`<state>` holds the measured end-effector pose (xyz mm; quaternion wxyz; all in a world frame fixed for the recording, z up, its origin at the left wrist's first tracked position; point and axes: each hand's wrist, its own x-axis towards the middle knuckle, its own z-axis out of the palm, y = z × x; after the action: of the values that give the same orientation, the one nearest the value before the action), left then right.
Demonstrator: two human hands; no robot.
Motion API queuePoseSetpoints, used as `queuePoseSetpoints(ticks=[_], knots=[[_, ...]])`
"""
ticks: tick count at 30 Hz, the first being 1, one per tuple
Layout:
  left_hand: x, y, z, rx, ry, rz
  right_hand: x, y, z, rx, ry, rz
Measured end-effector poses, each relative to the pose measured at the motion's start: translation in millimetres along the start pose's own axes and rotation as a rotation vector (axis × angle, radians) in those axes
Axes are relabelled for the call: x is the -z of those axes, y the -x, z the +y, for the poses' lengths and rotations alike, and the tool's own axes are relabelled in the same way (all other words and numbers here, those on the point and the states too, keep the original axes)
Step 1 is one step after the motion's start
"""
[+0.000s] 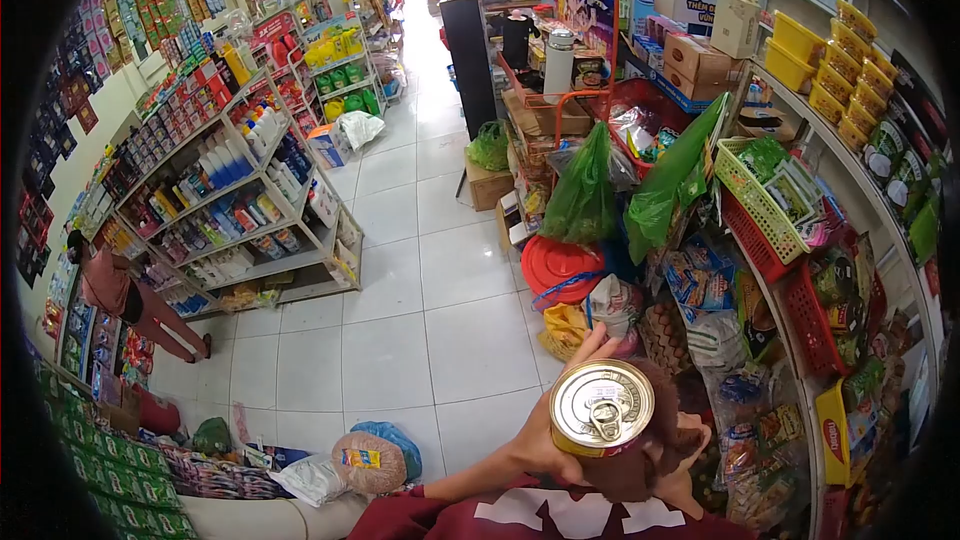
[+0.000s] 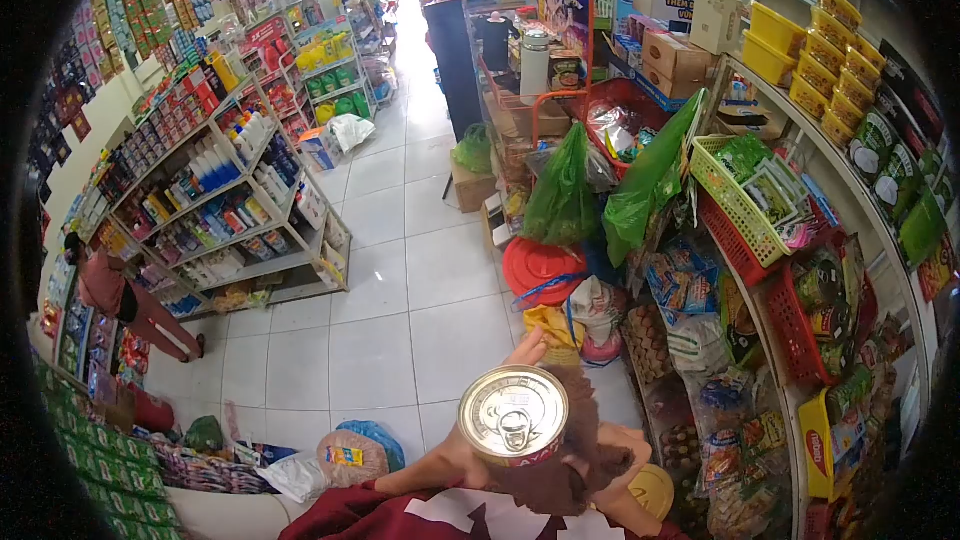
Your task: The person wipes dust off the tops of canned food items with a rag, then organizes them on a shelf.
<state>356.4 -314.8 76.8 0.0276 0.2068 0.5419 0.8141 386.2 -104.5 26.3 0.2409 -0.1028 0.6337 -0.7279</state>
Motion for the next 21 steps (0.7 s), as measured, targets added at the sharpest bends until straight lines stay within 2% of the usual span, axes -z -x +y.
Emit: queuePoseSetpoints(ticks=[3,4,6,8,11,14,17,19,21], knots=[[4.8,-6.4,-0.8,-0.108,0.019,-0.05,-0.7,1.4,2.9,0.014,-0.059,0.069],[-6.3,-2.9,8.5,-0.003,0.13,0.011,-1.0,1.8,3.9,0.015,-0.082,0.091],[-10.5,-7.0,12.3,-0.002,0.109,0.047,-2.1,4.1,6.6,0.023,-0.128,0.138],[-2.5,-14.2,-2.2,-0.209,-0.146,-0.007,-4.9,4.8,11.2,0.033,-0.185,0.192],[-9.8,-20.2,-19.7,-0.181,-0.129,-0.026,-8.8,4.1,17.3,0.066,-0.256,0.316],[-18.7,-34.9,-42.7,-0.178,-0.113,-0.004,-11.1,4.6,19.3,0.164,-0.229,0.526],[-49.6,-39.6,-86.5,-0.056,0.025,0.189,-3.2,4.6,-1.0,0.352,0.066,0.802],[-55.9,-47.1,-108.9,0.157,-0.046,0.114,13.2,8.7,-20.8,0.611,0.635,0.718],[-72.8,-63.8,-120.0,0.283,0.124,-0.042,28.9,22.9,-25.0,0.659,0.665,0.786]])
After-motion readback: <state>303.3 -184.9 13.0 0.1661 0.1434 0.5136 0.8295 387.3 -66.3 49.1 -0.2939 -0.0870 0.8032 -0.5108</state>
